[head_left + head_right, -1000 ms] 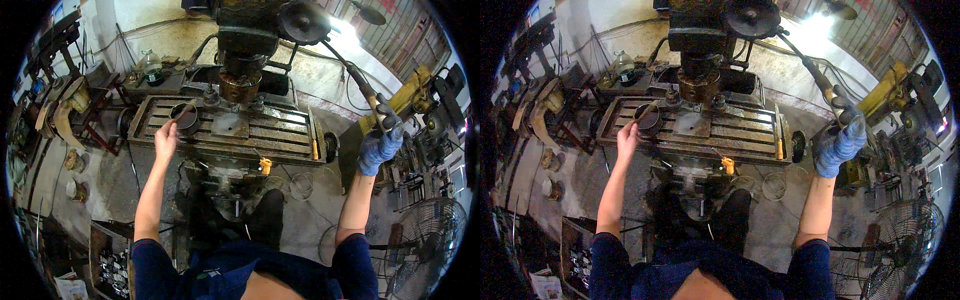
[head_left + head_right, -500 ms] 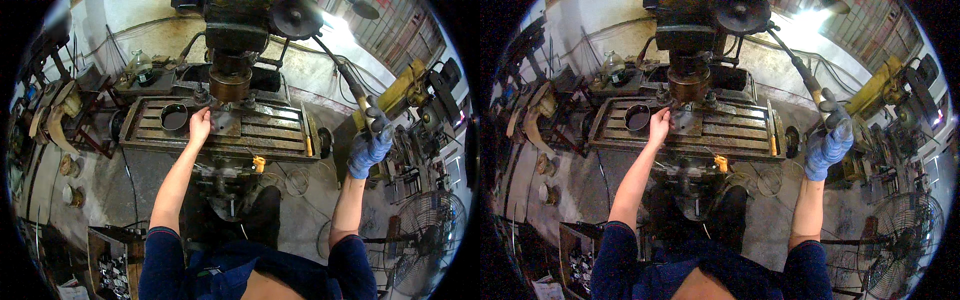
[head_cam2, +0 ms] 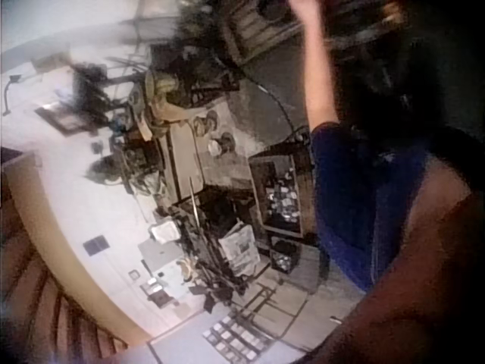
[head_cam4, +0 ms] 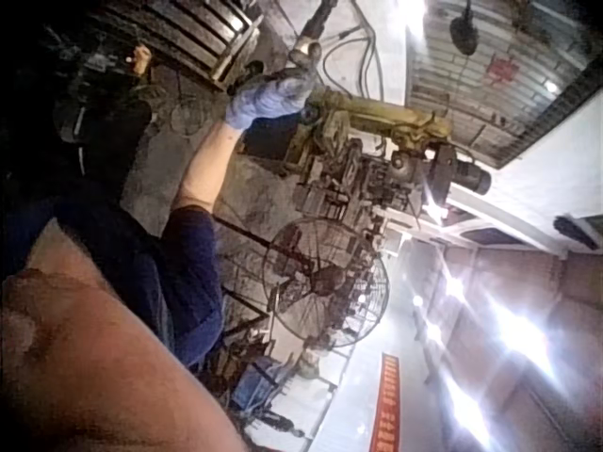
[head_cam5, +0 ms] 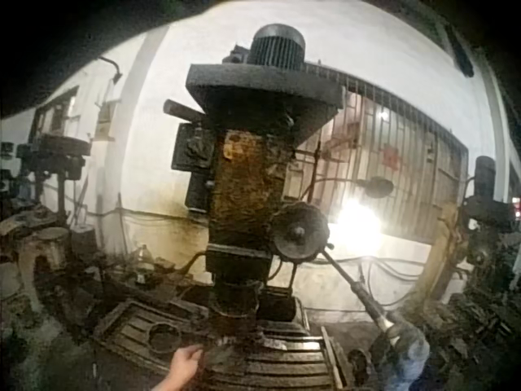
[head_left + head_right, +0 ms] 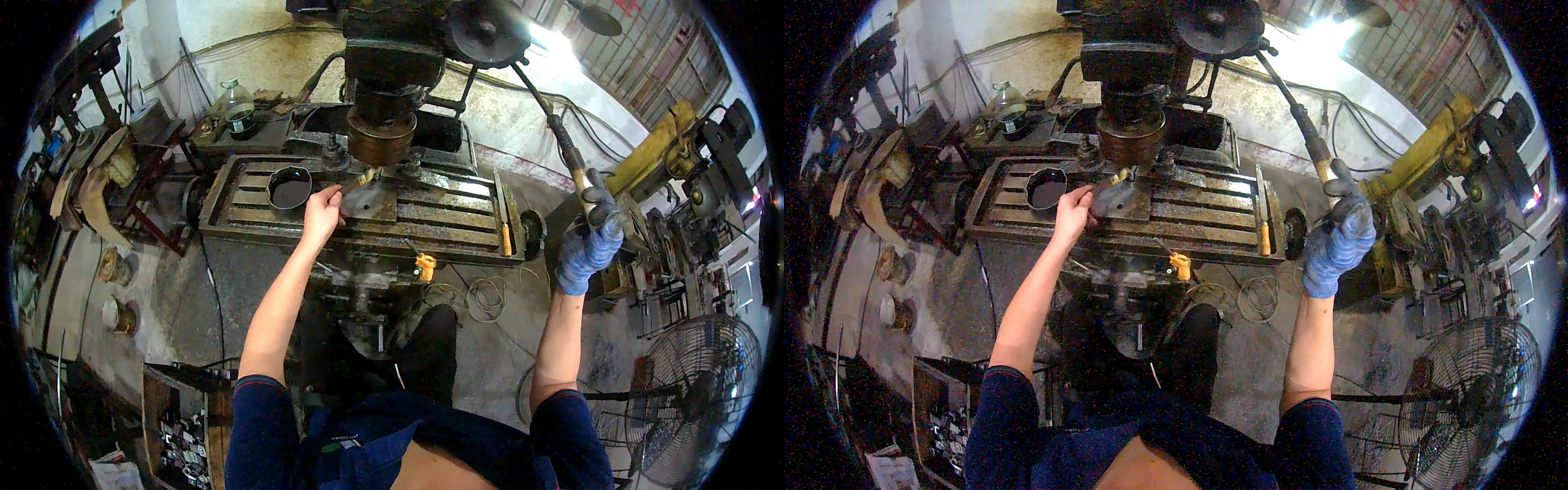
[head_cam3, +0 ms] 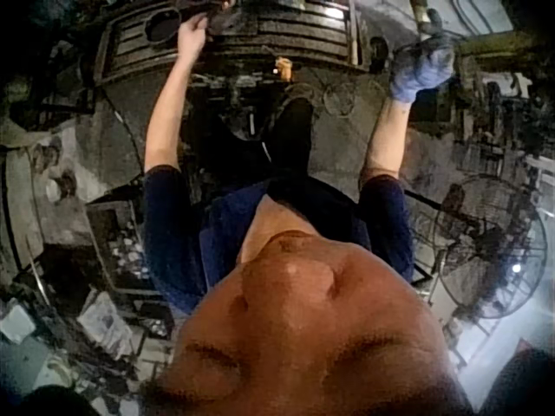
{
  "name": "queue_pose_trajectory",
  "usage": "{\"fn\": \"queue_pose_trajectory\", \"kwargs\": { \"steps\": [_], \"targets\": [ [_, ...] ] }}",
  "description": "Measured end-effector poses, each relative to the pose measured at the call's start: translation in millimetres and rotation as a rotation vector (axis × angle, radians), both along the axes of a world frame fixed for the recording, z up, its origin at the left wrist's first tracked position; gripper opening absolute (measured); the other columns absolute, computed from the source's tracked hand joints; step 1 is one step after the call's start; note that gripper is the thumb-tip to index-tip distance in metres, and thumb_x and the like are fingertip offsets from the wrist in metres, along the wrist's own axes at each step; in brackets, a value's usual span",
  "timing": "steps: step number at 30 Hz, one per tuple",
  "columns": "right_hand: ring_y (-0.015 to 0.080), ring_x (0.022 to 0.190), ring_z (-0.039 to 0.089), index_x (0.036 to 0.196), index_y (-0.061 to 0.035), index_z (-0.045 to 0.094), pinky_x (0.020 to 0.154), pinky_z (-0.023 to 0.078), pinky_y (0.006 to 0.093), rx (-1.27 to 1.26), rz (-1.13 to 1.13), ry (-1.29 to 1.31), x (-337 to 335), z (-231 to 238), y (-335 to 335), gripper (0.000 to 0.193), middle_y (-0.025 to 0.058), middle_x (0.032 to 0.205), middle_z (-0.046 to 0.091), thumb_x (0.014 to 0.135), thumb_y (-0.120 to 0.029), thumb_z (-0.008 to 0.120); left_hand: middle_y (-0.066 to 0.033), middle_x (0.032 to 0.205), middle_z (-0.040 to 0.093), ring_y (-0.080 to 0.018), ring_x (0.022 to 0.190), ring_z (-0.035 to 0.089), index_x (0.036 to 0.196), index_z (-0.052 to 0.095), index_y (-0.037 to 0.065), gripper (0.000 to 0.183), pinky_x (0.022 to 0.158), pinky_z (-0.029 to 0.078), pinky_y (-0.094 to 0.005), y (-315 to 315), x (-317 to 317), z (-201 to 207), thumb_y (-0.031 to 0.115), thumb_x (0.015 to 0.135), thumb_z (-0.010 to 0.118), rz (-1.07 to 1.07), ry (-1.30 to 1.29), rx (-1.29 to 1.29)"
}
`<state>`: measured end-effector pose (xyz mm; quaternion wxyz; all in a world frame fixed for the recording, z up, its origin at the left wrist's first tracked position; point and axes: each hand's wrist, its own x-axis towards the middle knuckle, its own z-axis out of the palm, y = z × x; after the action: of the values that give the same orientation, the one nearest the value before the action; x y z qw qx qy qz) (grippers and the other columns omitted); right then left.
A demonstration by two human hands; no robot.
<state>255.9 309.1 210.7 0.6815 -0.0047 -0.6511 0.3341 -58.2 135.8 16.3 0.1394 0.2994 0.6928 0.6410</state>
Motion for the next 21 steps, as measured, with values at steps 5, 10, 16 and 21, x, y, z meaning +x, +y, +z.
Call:
{"fn": "queue_pose_trajectory", "kwargs": {
  "steps": [5,10,16,21],
  "targets": [
    [0.0328,0.101,0.052,0.069,-0.0008,0.051,0.093,0.032,0.0454,-0.034,0.006,-0.001,2.5,-9.8,2.5,0.046,0.0148,0.083,0.058,0.083,-0.045,0.055,-0.0079,0.061,0.057,-0.0124,0.046,0.052,0.114,0.052,-0.005,0.029,0.046,0.044,-0.0263,-16.2,6.6,5.6,0.009,0.091,0.042,-0.065,-0.092,0.020],
    [0.0292,0.097,0.052,0.064,-0.0050,0.044,0.100,0.025,0.0514,-0.037,0.073,-0.008,3.8,-22.4,11.4,0.039,0.0116,0.082,0.057,0.088,-0.036,0.048,-0.0102,0.069,0.059,-0.0135,0.052,0.055,0.116,0.049,-0.008,0.031,0.050,0.047,-0.0262,-22.5,2.1,-3.0,0.010,0.091,0.042,-0.076,-0.134,0.065],
    [0.0263,0.094,0.052,0.063,-0.0050,0.044,0.103,0.022,0.0530,0.019,0.018,-0.039,3.1,-29.5,9.9,0.040,0.0111,0.080,0.057,0.088,-0.036,0.048,-0.0095,0.073,0.061,-0.0116,0.054,0.056,0.114,0.051,-0.007,0.030,0.052,0.047,-0.0261,-21.9,4.3,-4.9,0.009,0.091,0.043,-0.040,-0.147,0.127],
    [0.0262,0.093,0.052,0.062,-0.0051,0.045,0.104,0.019,0.0534,0.023,0.083,-0.050,6.6,-28.2,12.7,0.040,0.0115,0.081,0.057,0.085,-0.038,0.053,-0.0090,0.075,0.061,-0.0119,0.057,0.056,0.113,0.053,-0.005,0.029,0.054,0.047,-0.0262,-19.9,12.3,2.5,0.011,0.090,0.045,-0.026,-0.138,0.082]
  ]
}}
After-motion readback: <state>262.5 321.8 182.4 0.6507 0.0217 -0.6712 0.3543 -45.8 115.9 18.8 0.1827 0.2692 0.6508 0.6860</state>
